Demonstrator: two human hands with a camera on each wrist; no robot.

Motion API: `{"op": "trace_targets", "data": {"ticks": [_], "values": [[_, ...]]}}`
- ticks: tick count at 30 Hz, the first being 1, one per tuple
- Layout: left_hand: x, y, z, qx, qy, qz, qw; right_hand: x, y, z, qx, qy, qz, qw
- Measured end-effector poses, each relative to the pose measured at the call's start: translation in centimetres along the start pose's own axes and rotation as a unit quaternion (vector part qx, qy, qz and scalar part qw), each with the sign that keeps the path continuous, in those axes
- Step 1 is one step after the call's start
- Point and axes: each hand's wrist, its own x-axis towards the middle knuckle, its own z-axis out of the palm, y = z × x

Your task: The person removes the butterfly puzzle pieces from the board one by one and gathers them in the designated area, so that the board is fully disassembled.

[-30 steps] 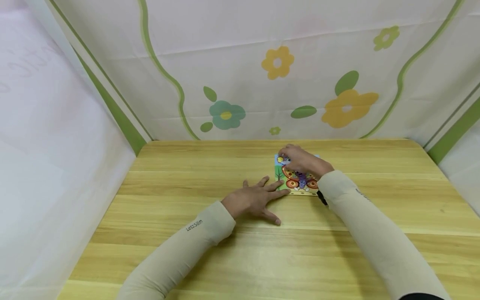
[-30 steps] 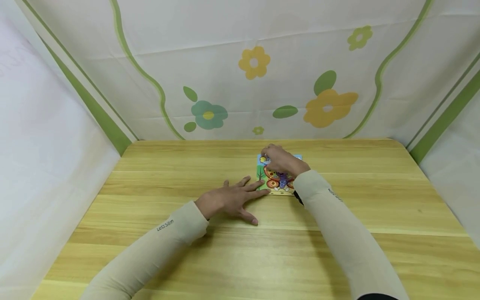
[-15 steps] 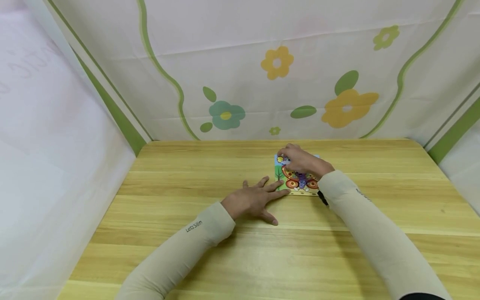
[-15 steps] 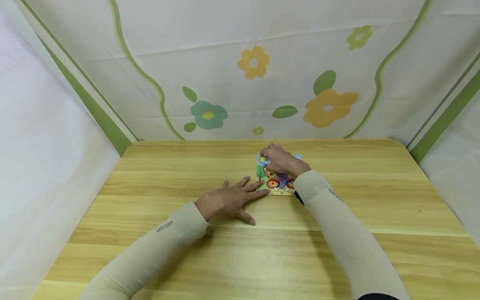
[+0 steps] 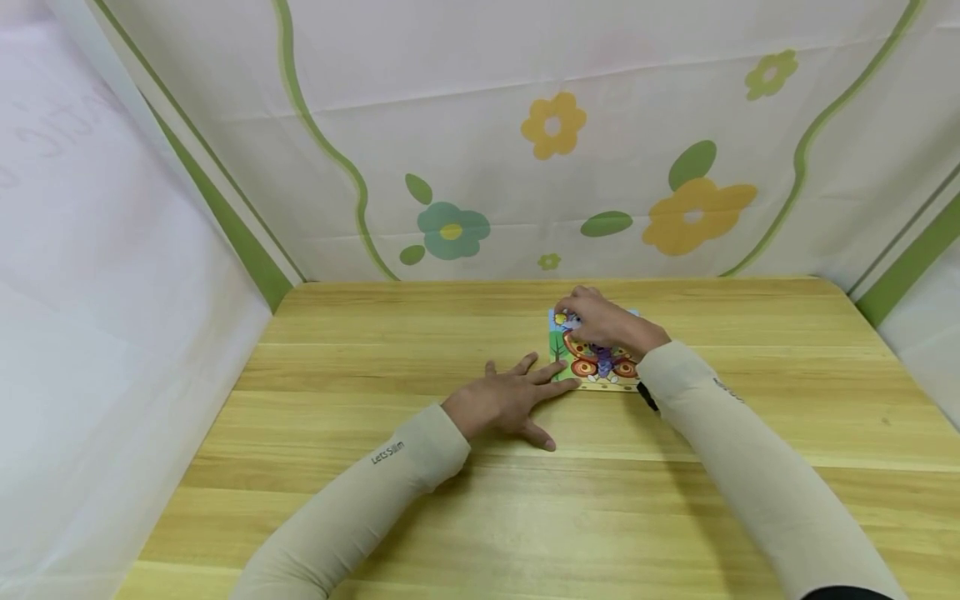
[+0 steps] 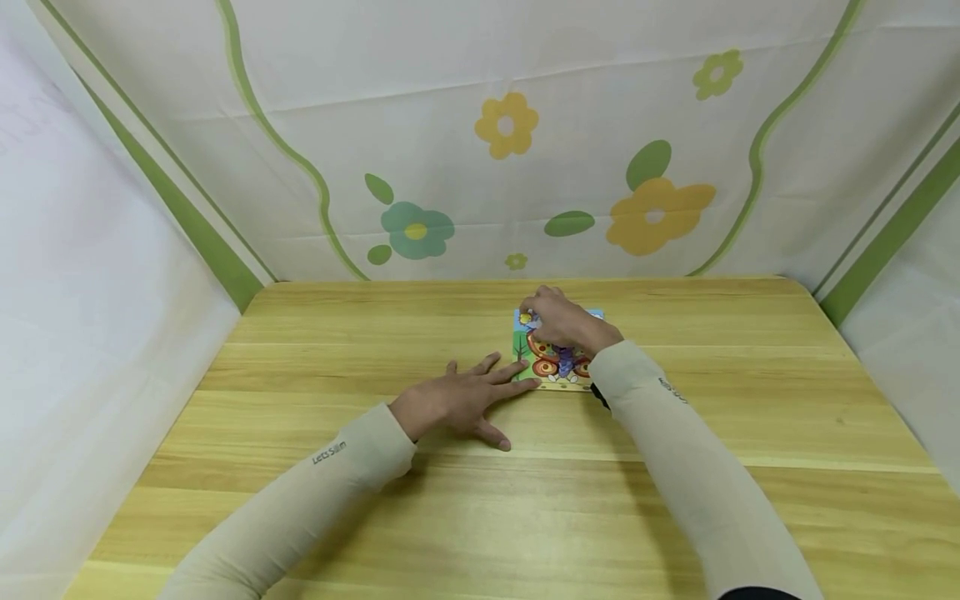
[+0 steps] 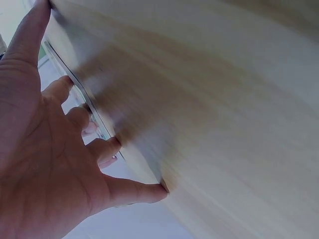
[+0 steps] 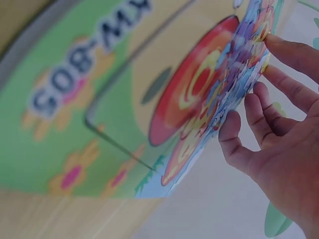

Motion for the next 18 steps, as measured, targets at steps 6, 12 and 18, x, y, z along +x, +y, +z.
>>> {"op": "trace_targets", "data": {"ticks": [6, 12, 18], "values": [[0.05, -0.01, 0.08, 0.001, 0.001, 0.001, 1.0, -0.14, 0.15, -0.01, -0.001, 0.002, -0.009, 1.0], [0.1, 0.04, 0.03, 0.005, -0.003, 0.002, 1.0, -0.31, 0.24, -0.07, -0.011, 0.006, -0.022, 1.0], [0.13, 0.05, -0.01, 0.007, -0.006, 0.0, 1.0, -0.41, 0.14, -0.2, -0.012, 0.007, -0.024, 1.0]]}}
